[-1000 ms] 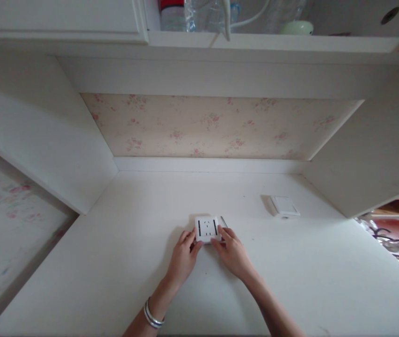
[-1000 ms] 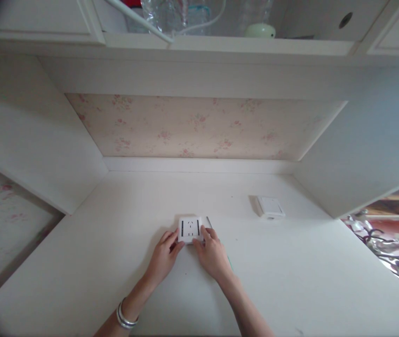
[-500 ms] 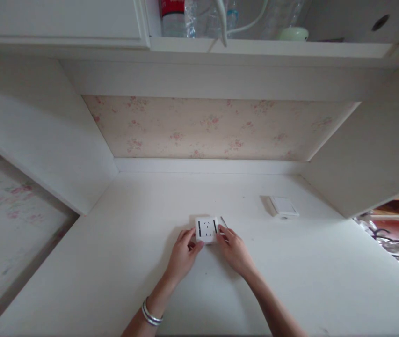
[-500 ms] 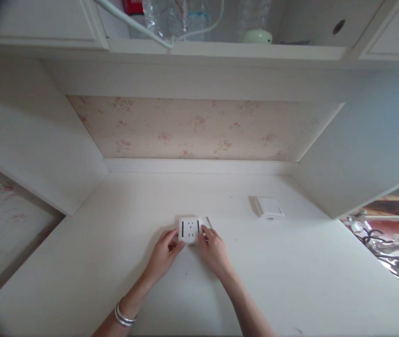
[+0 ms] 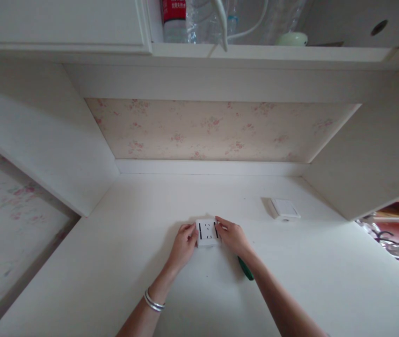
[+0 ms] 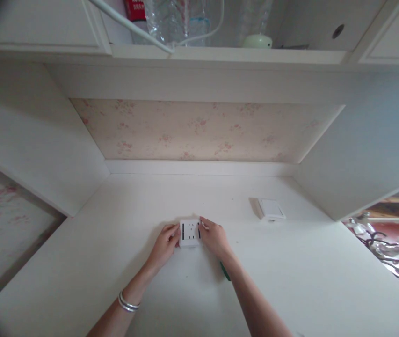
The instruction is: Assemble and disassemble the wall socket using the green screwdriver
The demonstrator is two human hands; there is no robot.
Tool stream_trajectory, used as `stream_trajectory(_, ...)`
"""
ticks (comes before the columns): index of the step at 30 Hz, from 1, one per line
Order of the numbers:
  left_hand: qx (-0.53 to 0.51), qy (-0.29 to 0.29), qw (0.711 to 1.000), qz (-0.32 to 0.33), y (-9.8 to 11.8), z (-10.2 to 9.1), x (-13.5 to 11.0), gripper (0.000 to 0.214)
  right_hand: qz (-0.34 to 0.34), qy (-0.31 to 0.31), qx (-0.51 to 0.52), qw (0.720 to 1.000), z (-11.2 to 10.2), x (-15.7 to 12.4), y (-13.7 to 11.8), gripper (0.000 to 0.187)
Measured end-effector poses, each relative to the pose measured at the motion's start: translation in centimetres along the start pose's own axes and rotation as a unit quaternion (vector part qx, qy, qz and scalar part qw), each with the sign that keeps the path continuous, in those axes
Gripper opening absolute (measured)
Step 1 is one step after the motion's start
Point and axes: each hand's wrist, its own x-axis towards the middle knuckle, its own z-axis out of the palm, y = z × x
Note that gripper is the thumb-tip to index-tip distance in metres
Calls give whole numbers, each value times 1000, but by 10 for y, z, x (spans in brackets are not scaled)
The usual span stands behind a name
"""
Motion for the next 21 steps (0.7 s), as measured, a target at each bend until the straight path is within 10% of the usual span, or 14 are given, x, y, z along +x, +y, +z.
stream_trajectory(12, -34, 39, 998, -18, 13, 14, -18, 43, -18, 36, -11, 999, 1, -10, -15, 44)
stream_trajectory(21, -159, 16, 982, -101, 47, -2, -28, 61, 31, 47, 381, 923, -12, -24, -14, 47)
